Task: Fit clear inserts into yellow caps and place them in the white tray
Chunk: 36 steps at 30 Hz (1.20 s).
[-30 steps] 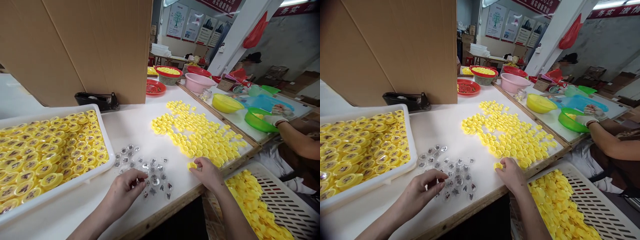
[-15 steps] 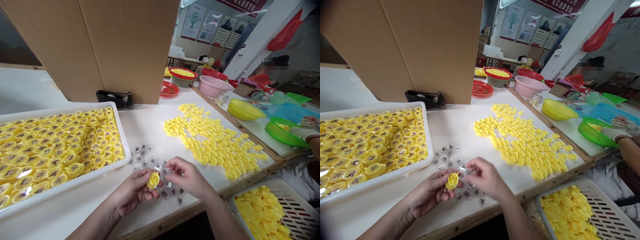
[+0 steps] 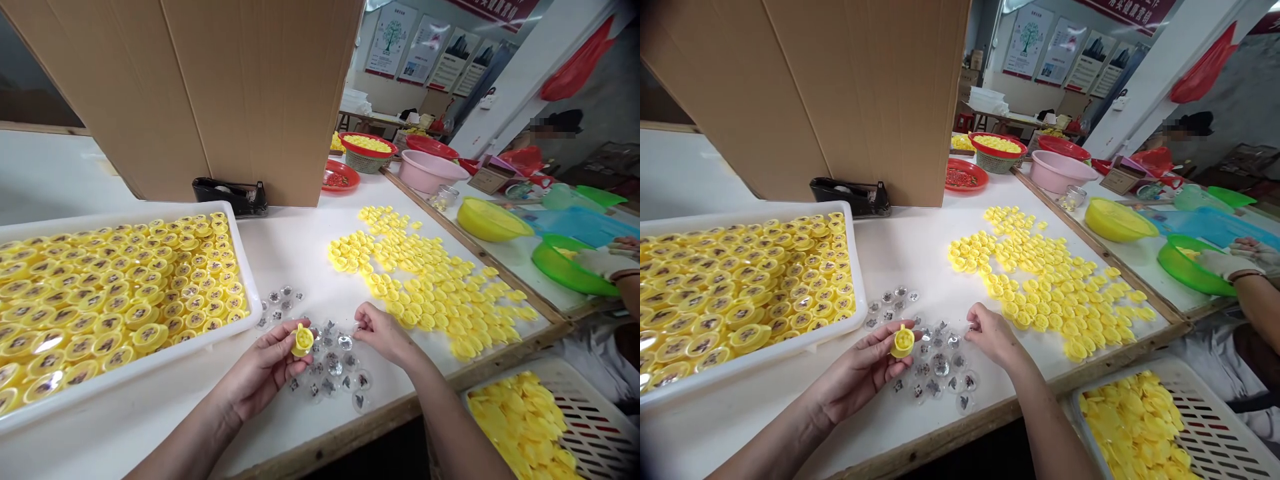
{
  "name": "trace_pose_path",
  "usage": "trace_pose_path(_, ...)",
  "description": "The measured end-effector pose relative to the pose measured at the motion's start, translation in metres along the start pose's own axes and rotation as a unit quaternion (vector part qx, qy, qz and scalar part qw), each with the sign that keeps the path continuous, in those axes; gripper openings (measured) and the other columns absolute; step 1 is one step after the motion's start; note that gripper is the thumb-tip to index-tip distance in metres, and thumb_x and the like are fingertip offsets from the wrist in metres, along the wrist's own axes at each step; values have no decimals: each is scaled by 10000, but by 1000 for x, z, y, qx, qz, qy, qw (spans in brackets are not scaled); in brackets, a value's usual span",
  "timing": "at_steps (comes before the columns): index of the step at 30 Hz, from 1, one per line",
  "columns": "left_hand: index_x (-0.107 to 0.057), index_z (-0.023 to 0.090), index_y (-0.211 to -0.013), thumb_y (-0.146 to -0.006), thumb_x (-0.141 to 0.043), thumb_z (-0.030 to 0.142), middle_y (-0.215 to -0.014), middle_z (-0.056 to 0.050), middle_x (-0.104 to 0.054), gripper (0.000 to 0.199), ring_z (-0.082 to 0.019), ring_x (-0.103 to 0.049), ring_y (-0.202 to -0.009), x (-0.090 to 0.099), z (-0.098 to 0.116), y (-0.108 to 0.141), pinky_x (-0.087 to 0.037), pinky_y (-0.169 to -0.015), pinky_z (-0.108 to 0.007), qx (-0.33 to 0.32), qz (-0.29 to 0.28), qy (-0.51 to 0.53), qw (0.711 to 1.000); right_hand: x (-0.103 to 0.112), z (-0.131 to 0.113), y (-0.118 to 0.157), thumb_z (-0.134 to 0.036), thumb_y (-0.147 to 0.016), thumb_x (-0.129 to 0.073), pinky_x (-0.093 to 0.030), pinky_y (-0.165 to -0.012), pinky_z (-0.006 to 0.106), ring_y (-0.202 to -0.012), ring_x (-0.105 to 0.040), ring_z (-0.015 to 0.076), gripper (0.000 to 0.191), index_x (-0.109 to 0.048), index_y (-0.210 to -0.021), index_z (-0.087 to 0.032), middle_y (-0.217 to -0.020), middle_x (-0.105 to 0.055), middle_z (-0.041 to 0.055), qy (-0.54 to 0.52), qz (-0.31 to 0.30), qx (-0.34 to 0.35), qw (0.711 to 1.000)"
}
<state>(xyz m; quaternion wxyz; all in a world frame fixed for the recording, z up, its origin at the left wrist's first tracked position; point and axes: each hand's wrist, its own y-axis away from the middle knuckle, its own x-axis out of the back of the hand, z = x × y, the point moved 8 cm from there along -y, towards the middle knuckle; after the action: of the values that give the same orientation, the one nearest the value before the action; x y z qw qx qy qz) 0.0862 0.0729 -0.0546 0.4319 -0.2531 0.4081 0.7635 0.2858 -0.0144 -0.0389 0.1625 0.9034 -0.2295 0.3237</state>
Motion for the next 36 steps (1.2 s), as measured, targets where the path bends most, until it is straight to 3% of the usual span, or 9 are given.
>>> trace_pose_path(3, -567, 153, -1109, -824, -633, 229, -999, -104, -650, 302, -170, -680, -788, 2, 0, -2, -561, -708, -216, -3, 12, 15, 1000, 0, -9, 9, -191, -720, -562, -421, -573, 248, -609, -512, 116, 96, -527, -804, -219, -646, -499, -67, -67, -20, 10, 998)
trace_pose_path(7, -574, 160, -1043, -815, -644, 203, -948, -84, -654, 243, -172, -680, -807, 0, -1, -3, -559, -717, -214, -7, 19, 13, 1000, -9, -43, 25, -250, -809, -513, -467, -581, 245, -666, -576, 117, 139, -527, -943, -216, -743, -543, -37, -155, -58, 34, 986)
trace_pose_path(13, -591, 159, -1078, -819, -642, 216, -861, -56, -639, 270, -112, -645, -673, -8, -2, 1, -518, -568, -154, -29, -5, -12, 1000, -41, -84, 31, -265, -803, -597, -489, -523, 223, -612, -597, 104, 128, -560, -911, -207, -753, -582, -30, -307, -136, 28, 942)
trace_pose_path(18, -617, 147, -1039, -787, -683, 231, -868, -64, -653, 273, -115, -647, -688, -11, 2, 4, -521, -600, -156, -47, -23, -15, 999, -44, -94, 25, -262, -824, -570, -498, -547, 234, -575, -559, 73, 167, -654, -965, -232, -939, -593, -1, -249, -106, 75, 960)
trace_pose_path(25, -614, 151, -994, -756, -719, 219, -924, -59, -646, 268, -119, -637, -768, -12, 2, 4, -526, -676, -182, -66, -10, -8, 998, -35, -126, 41, -189, -818, -565, -514, -651, 274, -774, -614, 159, 270, -662, -1058, -271, -894, -634, 26, -52, -46, 153, 986)
trace_pose_path(30, -627, 170, -999, -718, -754, 231, -904, -32, -639, 314, -103, -617, -735, -11, 0, 4, -521, -659, -188, -64, 1, -8, 998, -32, -140, 47, -88, -762, -573, -505, -768, 330, -866, -622, 195, 280, -628, -981, -252, -934, -669, 25, 52, 0, 220, 974)
trace_pose_path(36, -651, 152, -998, -681, -784, 255, -882, -41, -639, 359, -110, -606, -746, -14, 1, 5, -508, -685, -204, -64, 0, -13, 998, -30, -142, 52, -57, -758, -567, -512, -792, 319, -919, -615, 190, 326, -601, -1017, -252, -999, -654, 35, 36, -9, 254, 966)
